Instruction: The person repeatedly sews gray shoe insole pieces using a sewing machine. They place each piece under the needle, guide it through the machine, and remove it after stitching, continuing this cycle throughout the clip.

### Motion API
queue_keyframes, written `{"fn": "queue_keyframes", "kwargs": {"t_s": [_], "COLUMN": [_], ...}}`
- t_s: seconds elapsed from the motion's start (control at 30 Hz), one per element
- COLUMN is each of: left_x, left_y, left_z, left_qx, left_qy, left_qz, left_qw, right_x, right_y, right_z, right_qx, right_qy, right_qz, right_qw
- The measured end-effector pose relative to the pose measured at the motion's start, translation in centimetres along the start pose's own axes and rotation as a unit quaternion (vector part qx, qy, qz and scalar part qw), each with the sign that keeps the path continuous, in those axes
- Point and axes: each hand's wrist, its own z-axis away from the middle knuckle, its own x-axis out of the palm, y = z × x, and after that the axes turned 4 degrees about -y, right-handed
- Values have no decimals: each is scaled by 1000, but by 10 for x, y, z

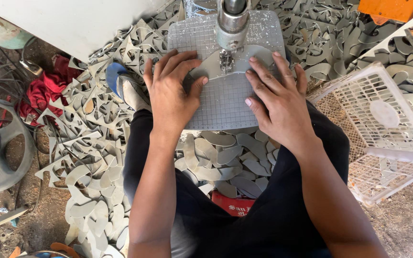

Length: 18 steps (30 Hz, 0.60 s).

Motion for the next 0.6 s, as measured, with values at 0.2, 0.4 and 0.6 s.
{"fn": "queue_keyframes", "kwargs": {"t_s": [0.2, 0.4, 0.6], "left_x": [3, 3, 6], "left_y": [0, -2, -3], "left_z": [-2, -3, -6], "left_qx": [3, -2, -4], "left_qy": [13, 15, 26], "left_qz": [-3, -6, -11], "left_qw": [1000, 1000, 1000], "right_x": [0, 1, 3], "right_y": [-2, -4, -4], "right_z": [0, 0, 1], "right_qx": [4, 4, -4], "right_qy": [1, 4, 9], "right_qz": [0, 12, 22], "right_qw": [1000, 1000, 1000]}}
